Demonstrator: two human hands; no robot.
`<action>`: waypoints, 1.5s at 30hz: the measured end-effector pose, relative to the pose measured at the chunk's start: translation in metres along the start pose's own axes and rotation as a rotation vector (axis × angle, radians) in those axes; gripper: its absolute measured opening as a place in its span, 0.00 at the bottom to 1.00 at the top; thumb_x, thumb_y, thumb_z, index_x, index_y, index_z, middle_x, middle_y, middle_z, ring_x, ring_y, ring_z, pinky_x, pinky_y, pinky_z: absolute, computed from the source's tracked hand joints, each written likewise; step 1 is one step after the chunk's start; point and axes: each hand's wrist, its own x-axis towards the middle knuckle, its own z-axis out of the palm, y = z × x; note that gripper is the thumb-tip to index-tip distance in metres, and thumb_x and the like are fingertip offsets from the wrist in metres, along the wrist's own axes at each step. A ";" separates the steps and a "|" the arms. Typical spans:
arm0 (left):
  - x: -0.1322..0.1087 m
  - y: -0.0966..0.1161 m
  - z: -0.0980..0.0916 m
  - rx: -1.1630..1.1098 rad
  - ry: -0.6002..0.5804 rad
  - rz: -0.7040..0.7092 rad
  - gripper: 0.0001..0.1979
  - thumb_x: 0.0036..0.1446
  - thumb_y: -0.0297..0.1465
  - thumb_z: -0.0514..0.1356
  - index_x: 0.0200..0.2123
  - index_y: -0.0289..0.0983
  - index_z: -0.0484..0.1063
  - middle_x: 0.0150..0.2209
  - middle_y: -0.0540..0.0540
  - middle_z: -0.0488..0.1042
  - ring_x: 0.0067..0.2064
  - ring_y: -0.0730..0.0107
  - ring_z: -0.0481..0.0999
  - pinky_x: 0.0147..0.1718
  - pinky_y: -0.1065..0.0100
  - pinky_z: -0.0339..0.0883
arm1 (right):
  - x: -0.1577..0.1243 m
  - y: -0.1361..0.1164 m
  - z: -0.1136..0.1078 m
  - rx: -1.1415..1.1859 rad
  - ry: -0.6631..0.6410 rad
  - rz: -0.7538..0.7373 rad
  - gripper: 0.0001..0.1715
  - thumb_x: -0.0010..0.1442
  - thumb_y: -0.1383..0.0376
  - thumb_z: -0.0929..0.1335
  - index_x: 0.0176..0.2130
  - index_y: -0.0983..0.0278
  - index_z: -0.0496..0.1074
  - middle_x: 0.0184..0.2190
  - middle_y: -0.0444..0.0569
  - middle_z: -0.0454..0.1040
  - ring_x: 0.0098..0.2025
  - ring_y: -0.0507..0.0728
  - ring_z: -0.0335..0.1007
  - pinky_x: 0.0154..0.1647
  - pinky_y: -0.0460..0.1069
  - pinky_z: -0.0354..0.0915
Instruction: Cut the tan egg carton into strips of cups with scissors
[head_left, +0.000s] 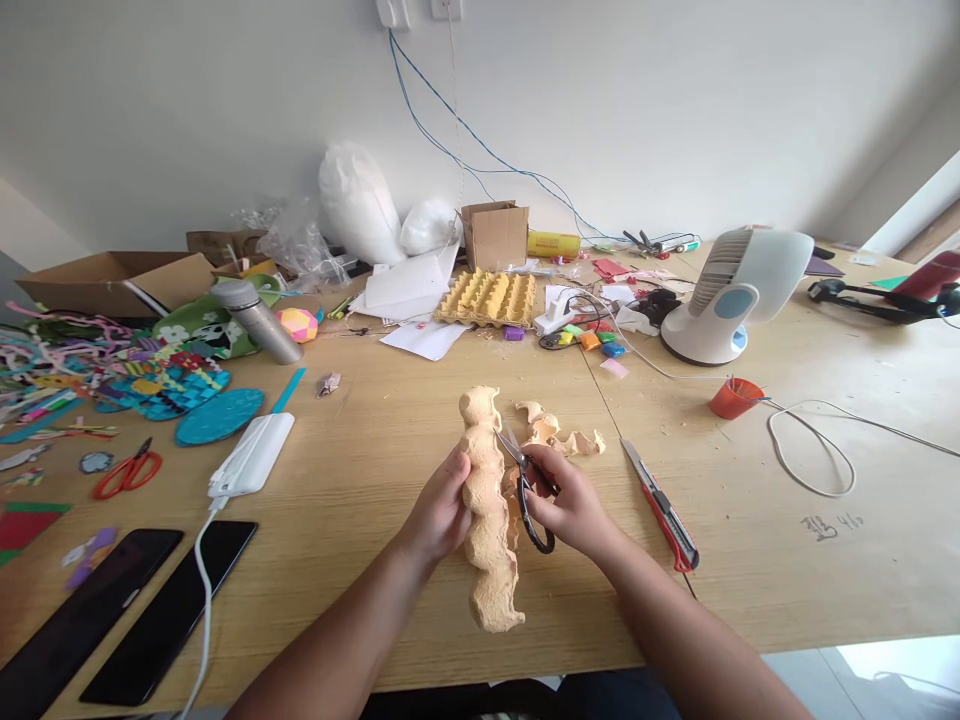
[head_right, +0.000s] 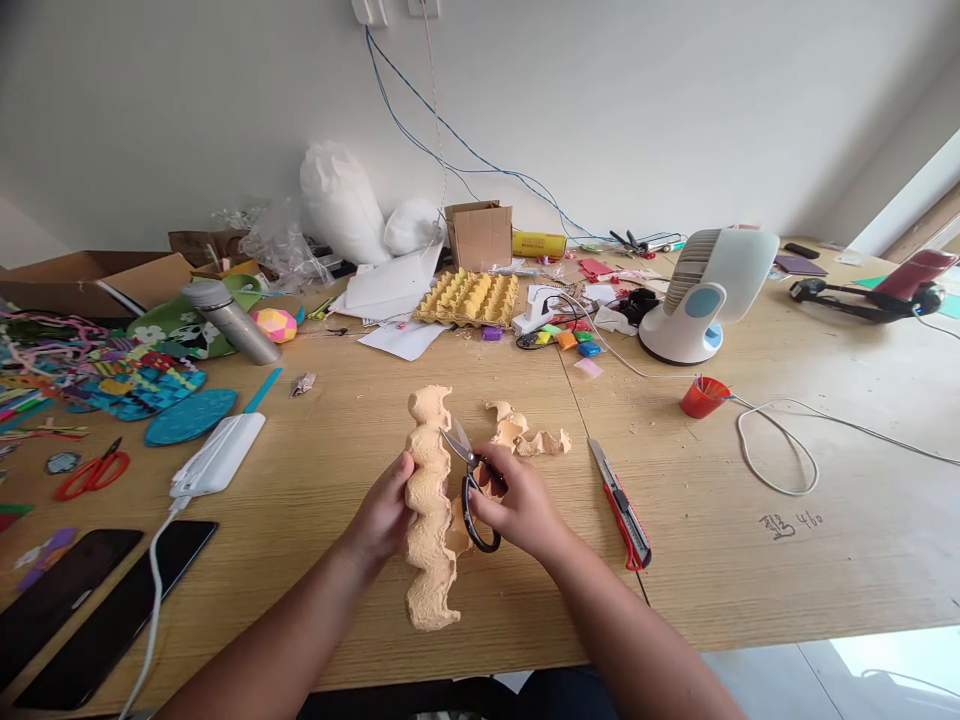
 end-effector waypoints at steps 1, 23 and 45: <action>0.000 -0.001 0.000 -0.022 -0.021 -0.009 0.26 0.60 0.58 0.65 0.49 0.45 0.80 0.39 0.41 0.83 0.46 0.46 0.83 0.47 0.49 0.78 | 0.000 -0.001 0.000 -0.011 -0.001 -0.016 0.25 0.62 0.60 0.74 0.58 0.56 0.73 0.35 0.46 0.75 0.34 0.56 0.67 0.36 0.51 0.64; 0.004 -0.004 -0.007 0.009 0.034 0.175 0.20 0.58 0.49 0.72 0.49 0.47 0.80 0.44 0.47 0.82 0.46 0.59 0.79 0.48 0.59 0.74 | 0.001 -0.007 -0.003 -0.006 -0.038 0.017 0.24 0.67 0.59 0.70 0.60 0.61 0.74 0.36 0.48 0.77 0.33 0.56 0.69 0.35 0.50 0.64; 0.005 -0.009 -0.010 0.000 0.082 0.223 0.21 0.58 0.44 0.73 0.50 0.40 0.81 0.43 0.46 0.82 0.44 0.64 0.79 0.44 0.66 0.74 | 0.002 -0.004 -0.006 -0.077 -0.080 0.004 0.18 0.69 0.62 0.68 0.56 0.61 0.76 0.40 0.50 0.82 0.39 0.57 0.76 0.40 0.49 0.68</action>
